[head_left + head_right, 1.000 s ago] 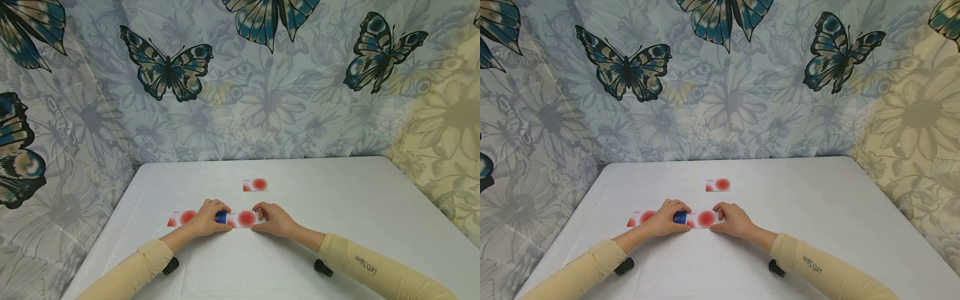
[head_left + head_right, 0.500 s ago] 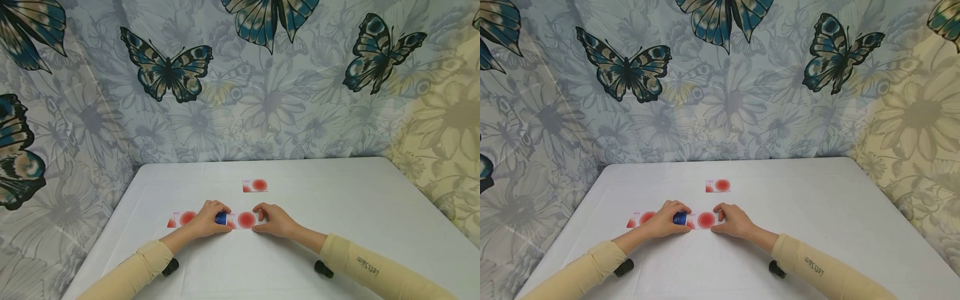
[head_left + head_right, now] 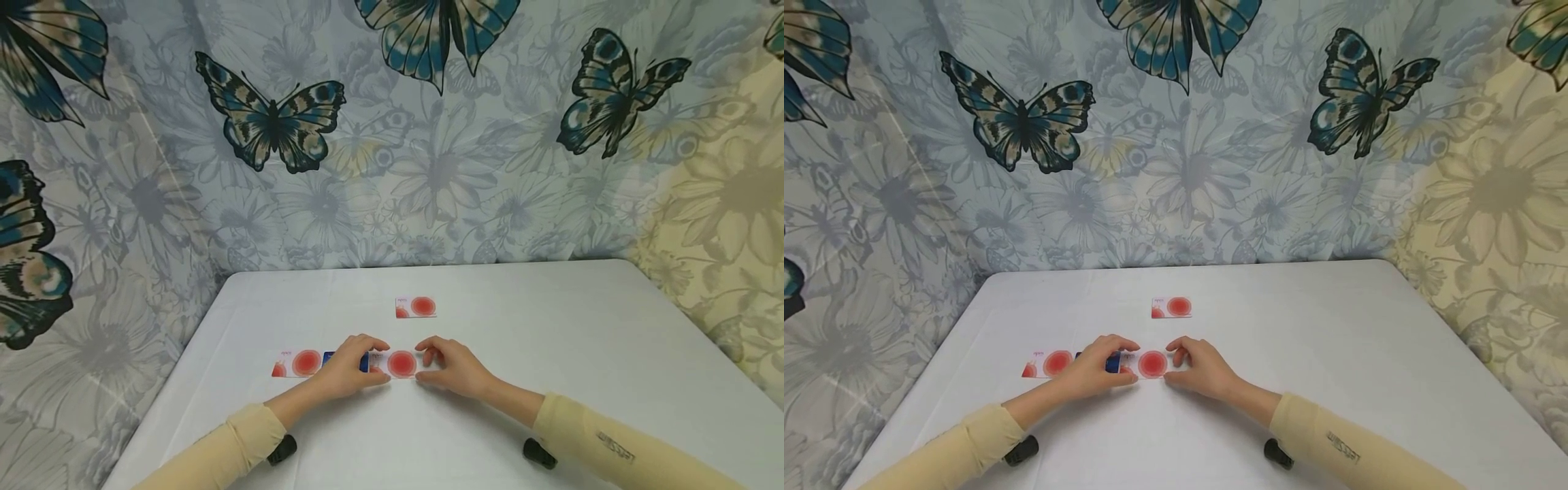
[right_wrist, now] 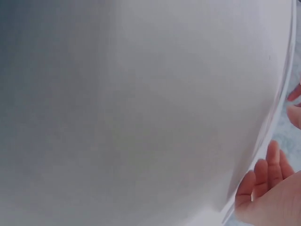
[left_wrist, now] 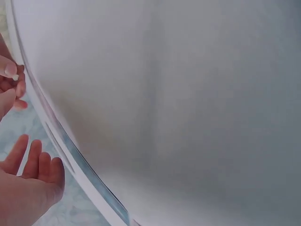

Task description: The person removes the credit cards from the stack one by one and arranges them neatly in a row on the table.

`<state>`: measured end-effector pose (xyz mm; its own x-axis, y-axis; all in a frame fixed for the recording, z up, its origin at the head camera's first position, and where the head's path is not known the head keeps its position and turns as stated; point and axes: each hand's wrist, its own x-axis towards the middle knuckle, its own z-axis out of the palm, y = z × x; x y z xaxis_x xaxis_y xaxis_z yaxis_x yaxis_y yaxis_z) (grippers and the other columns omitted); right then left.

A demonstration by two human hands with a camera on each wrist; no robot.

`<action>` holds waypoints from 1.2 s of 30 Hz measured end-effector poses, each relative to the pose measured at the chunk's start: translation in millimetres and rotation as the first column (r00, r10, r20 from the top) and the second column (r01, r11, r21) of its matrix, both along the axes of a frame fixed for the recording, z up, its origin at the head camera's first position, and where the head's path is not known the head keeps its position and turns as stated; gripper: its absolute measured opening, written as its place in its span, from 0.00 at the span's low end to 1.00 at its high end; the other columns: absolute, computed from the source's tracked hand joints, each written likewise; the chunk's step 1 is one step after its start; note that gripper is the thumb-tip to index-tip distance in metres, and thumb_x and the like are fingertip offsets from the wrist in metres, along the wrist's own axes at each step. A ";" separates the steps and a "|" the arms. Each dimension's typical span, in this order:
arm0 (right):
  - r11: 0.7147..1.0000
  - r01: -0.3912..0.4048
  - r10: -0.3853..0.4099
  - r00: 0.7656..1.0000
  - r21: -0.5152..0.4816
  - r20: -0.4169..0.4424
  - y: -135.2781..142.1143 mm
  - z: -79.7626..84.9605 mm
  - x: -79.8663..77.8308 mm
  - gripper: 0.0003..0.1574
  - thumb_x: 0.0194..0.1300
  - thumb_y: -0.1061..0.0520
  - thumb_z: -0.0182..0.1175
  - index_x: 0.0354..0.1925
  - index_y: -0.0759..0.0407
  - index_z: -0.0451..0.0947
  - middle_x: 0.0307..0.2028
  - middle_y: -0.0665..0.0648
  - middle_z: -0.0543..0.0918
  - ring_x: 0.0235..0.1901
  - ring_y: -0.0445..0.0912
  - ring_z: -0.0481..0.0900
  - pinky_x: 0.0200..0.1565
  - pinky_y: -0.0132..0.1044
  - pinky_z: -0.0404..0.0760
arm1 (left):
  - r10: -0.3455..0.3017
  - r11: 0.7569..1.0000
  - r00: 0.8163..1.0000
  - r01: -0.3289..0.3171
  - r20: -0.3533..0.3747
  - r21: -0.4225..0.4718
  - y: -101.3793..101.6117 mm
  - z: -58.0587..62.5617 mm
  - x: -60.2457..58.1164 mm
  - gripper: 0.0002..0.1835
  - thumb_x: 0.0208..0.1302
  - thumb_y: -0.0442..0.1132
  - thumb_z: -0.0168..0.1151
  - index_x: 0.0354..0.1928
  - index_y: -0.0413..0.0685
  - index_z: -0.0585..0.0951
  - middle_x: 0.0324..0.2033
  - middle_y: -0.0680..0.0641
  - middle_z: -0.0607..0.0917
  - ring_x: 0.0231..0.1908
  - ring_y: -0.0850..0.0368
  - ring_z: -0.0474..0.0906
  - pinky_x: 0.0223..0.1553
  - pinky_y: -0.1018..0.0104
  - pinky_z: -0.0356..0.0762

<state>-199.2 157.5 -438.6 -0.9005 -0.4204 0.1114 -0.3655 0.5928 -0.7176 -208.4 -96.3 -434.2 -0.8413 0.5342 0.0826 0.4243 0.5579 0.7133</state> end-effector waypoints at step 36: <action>0.996 -0.002 0.003 1.000 -0.091 0.019 27.8 -2.0 -2.3 0.25 0.59 0.57 0.70 0.53 0.62 0.76 0.37 0.55 0.79 0.34 0.46 0.72 0.29 0.31 0.74 | 0.012 0.990 0.991 -0.030 0.135 0.136 33.6 6.0 -4.5 0.23 0.58 0.42 0.71 0.54 0.42 0.77 0.47 0.46 0.81 0.48 0.50 0.77 0.51 0.55 0.76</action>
<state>-201.5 185.3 -440.7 -0.9018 -0.4115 0.1320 -0.3525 0.5237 -0.7756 -212.9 -62.7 -428.2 -0.8606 0.5077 0.0402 0.3095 0.4587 0.8329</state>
